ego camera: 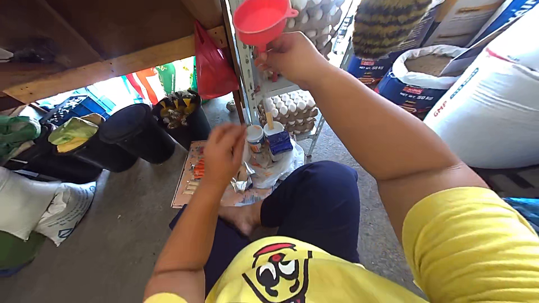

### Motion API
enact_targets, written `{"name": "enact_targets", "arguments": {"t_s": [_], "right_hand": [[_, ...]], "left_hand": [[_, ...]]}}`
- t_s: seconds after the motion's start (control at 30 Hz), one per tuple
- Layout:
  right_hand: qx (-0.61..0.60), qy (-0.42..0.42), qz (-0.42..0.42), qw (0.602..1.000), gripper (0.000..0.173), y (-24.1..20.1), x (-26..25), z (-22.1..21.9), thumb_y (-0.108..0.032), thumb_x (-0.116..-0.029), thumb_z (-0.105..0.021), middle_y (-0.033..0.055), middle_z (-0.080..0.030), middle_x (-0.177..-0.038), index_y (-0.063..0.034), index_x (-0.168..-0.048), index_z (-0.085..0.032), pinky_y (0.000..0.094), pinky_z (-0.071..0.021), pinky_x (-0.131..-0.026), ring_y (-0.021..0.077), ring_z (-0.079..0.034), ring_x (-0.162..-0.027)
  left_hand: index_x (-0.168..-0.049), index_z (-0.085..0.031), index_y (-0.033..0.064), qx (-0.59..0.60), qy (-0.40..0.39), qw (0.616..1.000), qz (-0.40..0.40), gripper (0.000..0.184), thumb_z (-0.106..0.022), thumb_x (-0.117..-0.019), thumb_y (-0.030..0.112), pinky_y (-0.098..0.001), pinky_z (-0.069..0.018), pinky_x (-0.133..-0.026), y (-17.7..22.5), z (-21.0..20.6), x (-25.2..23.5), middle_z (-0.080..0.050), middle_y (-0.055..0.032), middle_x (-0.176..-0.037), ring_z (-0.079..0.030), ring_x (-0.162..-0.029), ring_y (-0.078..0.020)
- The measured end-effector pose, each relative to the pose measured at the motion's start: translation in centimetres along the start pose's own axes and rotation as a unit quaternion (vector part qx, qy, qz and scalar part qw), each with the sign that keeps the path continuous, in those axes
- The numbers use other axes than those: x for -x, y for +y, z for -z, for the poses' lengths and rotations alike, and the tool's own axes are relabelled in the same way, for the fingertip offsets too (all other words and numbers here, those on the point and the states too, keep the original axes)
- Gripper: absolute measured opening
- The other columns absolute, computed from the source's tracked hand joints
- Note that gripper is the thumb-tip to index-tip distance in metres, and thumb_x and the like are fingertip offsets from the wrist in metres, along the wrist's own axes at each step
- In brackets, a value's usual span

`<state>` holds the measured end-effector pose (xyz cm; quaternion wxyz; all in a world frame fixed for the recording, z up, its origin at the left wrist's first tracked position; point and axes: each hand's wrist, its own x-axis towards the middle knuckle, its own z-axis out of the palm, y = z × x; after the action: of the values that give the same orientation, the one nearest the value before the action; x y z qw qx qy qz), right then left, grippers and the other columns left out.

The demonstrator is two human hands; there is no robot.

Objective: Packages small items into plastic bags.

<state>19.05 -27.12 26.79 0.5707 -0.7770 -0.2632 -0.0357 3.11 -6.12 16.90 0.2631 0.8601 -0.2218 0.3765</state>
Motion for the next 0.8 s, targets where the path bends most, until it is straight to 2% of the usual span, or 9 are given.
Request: {"name": "enact_targets", "arguments": {"t_s": [0.1, 0.17, 0.2, 0.27, 0.37, 0.5, 0.63, 0.7, 0.8], "right_hand": [[0.023, -0.039, -0.004, 0.999, 0.02, -0.5, 3.1, -2.2, -0.014, -0.1029, -0.06, 0.0059, -0.071, -0.108, -0.0025, -0.117, -0.067, 0.0292, -0.0582, -0.089, 0.0091, -0.07, -0.094], [0.057, -0.062, -0.005, 0.996, 0.021, -0.1, 5.2, -3.7, -0.016, -0.1023, -0.06, 0.0064, -0.072, -0.105, -0.0034, -0.115, -0.069, 0.0331, -0.0569, -0.09, 0.0109, -0.069, -0.094], [0.073, -0.073, -0.007, 0.995, 0.021, 0.3, 6.0, -4.4, -0.017, -0.1024, -0.06, 0.0069, -0.072, -0.105, -0.0036, -0.115, -0.07, 0.0358, -0.056, -0.091, 0.0122, -0.069, -0.094], [0.094, -0.092, -0.01, 0.991, 0.022, 1.8, 7.2, -5.7, -0.018, -0.1032, -0.06, 0.0073, -0.072, -0.104, -0.0044, -0.115, -0.071, 0.0395, -0.0552, -0.091, 0.0142, -0.068, -0.094], [0.11, -0.116, -0.034, 0.987, 0.025, 4.8, 8.2, -7.6, -0.021, -0.1042, -0.059, 0.0098, -0.073, -0.104, -0.0044, -0.115, -0.073, 0.0467, -0.054, -0.094, 0.0203, -0.069, -0.097], [0.085, -0.107, -0.133, 0.982, 0.025, 8.7, 9.4, -9.9, -0.022, -0.1059, -0.057, 0.01, -0.074, -0.104, -0.0043, -0.113, -0.074, 0.0467, -0.0547, -0.094, 0.0212, -0.071, -0.097], [0.009, -0.086, -0.165, 0.983, 0.024, 10.6, 10.2, -10.7, -0.021, -0.1063, -0.058, 0.0064, -0.073, -0.102, -0.0033, -0.113, -0.072, 0.0353, -0.0561, -0.084, 0.0127, -0.068, -0.087], [-0.018, -0.082, -0.166, 0.982, 0.023, 11.0, 10.4, -10.8, -0.02, -0.1058, -0.059, 0.0055, -0.074, -0.103, -0.0035, -0.113, -0.072, 0.032, -0.056, -0.081, 0.0105, -0.067, -0.085], [-0.02, -0.074, -0.159, 0.984, 0.021, 10.8, 10.6, -10.5, -0.019, -0.1053, -0.059, 0.0051, -0.073, -0.101, -0.005, -0.11, -0.074, 0.0317, -0.0539, -0.078, 0.0099, -0.064, -0.082]], "left_hand": [[-0.138, -0.061, 0.0009, 0.007, 0.018, 0.999, -0.041, 0.04, -0.064, -0.1013, 0.017, -0.0303, -0.0571, -0.076, 1.0, 2.4, -3.9, -0.051, -0.0277, -0.143, -0.066, -0.092, -0.0197], [-0.146, -0.055, 0.0052, 0.006, -0.015, 0.999, -0.052, 0.048, -0.067, -0.1006, 0.019, -0.0263, -0.0568, -0.074, 1.3, 2.8, -4.7, -0.043, -0.0258, -0.152, -0.066, -0.093, -0.0165], [-0.143, -0.059, 0.0057, -0.001, -0.03, 0.998, -0.05, 0.046, -0.067, -0.0999, 0.018, -0.0274, -0.0576, -0.076, 1.4, 2.8, -4.7, -0.049, -0.024, -0.148, -0.067, -0.096, -0.0183], [-0.129, -0.069, 0.0042, -0.014, -0.033, 0.998, -0.049, 0.03, -0.066, -0.1006, 0.015, -0.0291, -0.0583, -0.084, 1.0, 2.4, -3.9, -0.066, -0.0184, -0.127, -0.07, -0.099, -0.0196], [-0.112, -0.074, 0.0018, -0.009, -0.005, 1.0, -0.019, 0.018, -0.064, -0.1011, 0.012, -0.0289, -0.0564, -0.09, -0.5, 1.5, -1.8, -0.073, -0.0133, -0.106, -0.071, -0.098, -0.0175], [-0.112, -0.072, 0.0002, 0.023, -0.006, 0.988, 0.155, 0.02, -0.064, -0.1003, 0.014, -0.0327, -0.0581, -0.084, -3.0, 0.5, 2.3, -0.072, -0.0131, -0.103, -0.07, -0.09, -0.016], [-0.112, -0.072, -0.0011, 0.014, -0.114, 0.945, 0.306, 0.021, -0.065, -0.0993, 0.014, -0.0477, -0.0566, -0.092, -5.8, -1.7, 7.4, -0.073, -0.0166, -0.106, -0.071, -0.096, -0.0263], [-0.113, -0.072, -0.0004, -0.006, -0.187, 0.922, 0.34, 0.02, -0.064, -0.1003, 0.013, -0.05, -0.054, -0.098, -6.8, -3.3, 9.6, -0.072, -0.0171, -0.111, -0.07, -0.105, -0.0286], [-0.111, -0.073, -0.0002, -0.029, -0.228, 0.917, 0.325, 0.018, -0.065, -0.0993, 0.011, -0.0508, -0.0524, -0.1, -8.5, -5.4, 12.3, -0.073, -0.018, -0.111, -0.069, -0.108, -0.0307]]}}
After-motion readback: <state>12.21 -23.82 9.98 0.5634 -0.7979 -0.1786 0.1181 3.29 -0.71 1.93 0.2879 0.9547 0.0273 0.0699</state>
